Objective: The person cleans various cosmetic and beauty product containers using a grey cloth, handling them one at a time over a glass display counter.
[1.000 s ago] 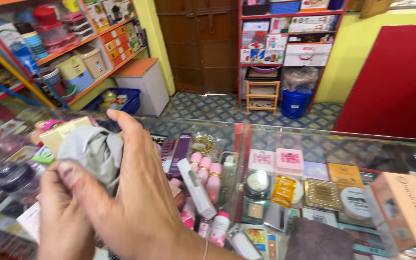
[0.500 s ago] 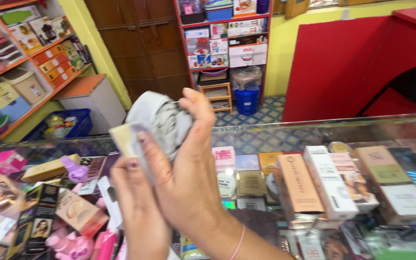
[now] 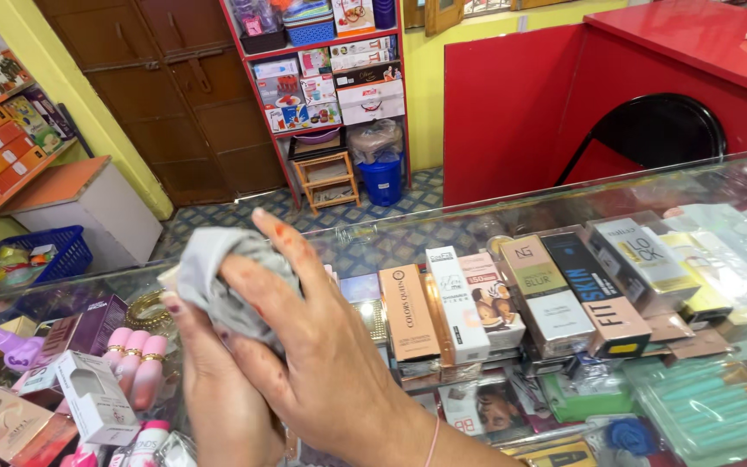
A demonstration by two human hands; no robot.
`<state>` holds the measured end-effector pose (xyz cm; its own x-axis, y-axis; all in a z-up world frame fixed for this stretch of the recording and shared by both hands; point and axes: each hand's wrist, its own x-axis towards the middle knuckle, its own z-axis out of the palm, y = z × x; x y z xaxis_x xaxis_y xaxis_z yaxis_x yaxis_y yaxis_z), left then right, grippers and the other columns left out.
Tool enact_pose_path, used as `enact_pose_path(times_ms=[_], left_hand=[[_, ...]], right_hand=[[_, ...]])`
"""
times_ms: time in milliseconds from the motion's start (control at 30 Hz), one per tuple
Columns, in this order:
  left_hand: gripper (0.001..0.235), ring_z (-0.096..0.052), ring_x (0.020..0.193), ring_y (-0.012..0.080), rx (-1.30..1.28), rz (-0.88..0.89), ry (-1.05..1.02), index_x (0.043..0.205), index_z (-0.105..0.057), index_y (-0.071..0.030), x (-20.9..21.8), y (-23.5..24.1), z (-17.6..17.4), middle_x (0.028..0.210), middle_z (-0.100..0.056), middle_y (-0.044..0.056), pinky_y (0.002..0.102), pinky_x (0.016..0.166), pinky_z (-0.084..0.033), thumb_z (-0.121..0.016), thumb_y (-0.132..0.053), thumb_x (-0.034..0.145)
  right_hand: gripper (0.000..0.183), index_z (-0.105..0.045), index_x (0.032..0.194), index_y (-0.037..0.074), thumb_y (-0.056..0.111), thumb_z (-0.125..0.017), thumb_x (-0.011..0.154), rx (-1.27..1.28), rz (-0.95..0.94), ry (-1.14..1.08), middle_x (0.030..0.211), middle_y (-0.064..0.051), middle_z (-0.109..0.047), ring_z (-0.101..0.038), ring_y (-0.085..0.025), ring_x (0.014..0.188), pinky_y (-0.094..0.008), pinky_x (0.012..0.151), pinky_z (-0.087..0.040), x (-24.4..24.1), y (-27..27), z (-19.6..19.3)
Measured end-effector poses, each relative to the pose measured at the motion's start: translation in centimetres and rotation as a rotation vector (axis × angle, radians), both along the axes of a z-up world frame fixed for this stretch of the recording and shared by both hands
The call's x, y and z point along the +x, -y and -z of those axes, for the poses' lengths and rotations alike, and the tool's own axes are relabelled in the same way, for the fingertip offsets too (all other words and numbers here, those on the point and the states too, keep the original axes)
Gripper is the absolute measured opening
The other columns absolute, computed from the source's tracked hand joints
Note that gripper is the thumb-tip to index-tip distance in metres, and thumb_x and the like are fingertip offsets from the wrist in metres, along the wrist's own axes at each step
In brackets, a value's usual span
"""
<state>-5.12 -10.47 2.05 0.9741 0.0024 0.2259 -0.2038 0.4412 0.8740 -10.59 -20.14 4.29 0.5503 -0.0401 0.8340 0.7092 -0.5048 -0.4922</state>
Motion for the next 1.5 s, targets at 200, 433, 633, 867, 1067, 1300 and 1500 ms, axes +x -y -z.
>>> enact_pose_path(times_ms=[200,433,633,867,1067,1300,1500], left_hand=[[0.07,-0.064,0.113,0.0191,-0.094,0.0,-0.162,0.136,-0.055,-0.004,-0.9,0.2,-0.5,0.125,-0.066,0.007,0.036,0.101,-0.05,-0.027,-0.059,0.105],[0.069,-0.059,0.129,0.0194,0.053,0.001,-0.005,0.148,-0.046,-0.01,-3.0,1.8,0.1,0.142,-0.06,0.007,0.035,0.107,-0.047,-0.026,-0.057,0.101],[0.069,-0.061,0.128,0.0179,-0.014,0.063,-0.082,0.146,-0.048,-0.011,-3.1,1.1,0.4,0.141,-0.062,0.005,0.035,0.107,-0.047,-0.028,-0.058,0.1],[0.064,-0.065,0.116,0.0171,-0.041,-0.149,-0.084,0.135,-0.056,-0.006,-0.9,-0.8,0.7,0.129,-0.067,0.005,0.032,0.102,-0.052,-0.033,-0.058,0.105],[0.065,-0.067,0.113,0.0153,-0.073,-0.055,-0.095,0.137,-0.058,-0.01,-0.4,-1.5,0.5,0.126,-0.069,0.001,0.032,0.098,-0.053,-0.033,-0.059,0.102],[0.051,-0.057,0.109,0.0174,0.03,0.044,-0.045,0.13,-0.05,0.008,-1.1,-0.5,0.7,0.121,-0.058,0.01,0.036,0.095,-0.051,-0.052,-0.04,0.112],[0.047,-0.068,0.107,0.0174,-0.058,0.209,-0.096,0.132,-0.058,-0.003,-1.9,0.1,-0.2,0.122,-0.068,0.009,0.035,0.091,-0.055,-0.049,-0.038,0.102]], right_hand=[[0.061,-0.046,0.149,0.007,0.015,-0.07,0.094,-0.035,0.047,-0.102,0.163,-0.039,-0.029,-0.033,-0.055,0.152,-0.058,0.122,-0.034,-1.9,0.5,1.8],[0.051,-0.046,0.145,0.005,0.029,-0.061,0.103,0.255,0.122,-0.191,0.153,-0.029,-0.046,-0.059,-0.043,0.133,-0.043,0.107,-0.051,-1.8,0.2,0.0],[0.046,-0.056,0.132,0.002,0.037,-0.053,0.103,0.527,-0.074,-0.327,0.12,-0.02,-0.073,-0.072,-0.033,0.114,-0.038,0.098,-0.055,0.3,1.1,-0.3],[0.046,-0.053,0.134,-0.003,0.034,-0.052,0.106,0.234,0.132,-0.335,0.141,-0.027,-0.056,-0.059,-0.04,0.129,-0.042,0.108,-0.047,-1.0,-0.3,1.5],[0.048,-0.049,0.141,-0.003,0.032,-0.055,0.109,-0.003,0.209,-0.129,0.157,-0.029,-0.044,-0.048,-0.046,0.147,-0.049,0.123,-0.039,-2.0,-1.3,1.5],[0.044,-0.053,0.137,0.002,0.031,-0.056,0.104,0.253,0.137,-0.239,0.133,-0.024,-0.065,-0.066,-0.038,0.121,-0.043,0.099,-0.053,-0.9,-0.8,0.4],[0.04,-0.051,0.125,0.003,0.037,-0.05,0.103,0.521,0.035,-0.435,0.109,-0.019,-0.073,-0.075,-0.031,0.103,-0.042,0.088,-0.056,0.6,0.1,0.8]])
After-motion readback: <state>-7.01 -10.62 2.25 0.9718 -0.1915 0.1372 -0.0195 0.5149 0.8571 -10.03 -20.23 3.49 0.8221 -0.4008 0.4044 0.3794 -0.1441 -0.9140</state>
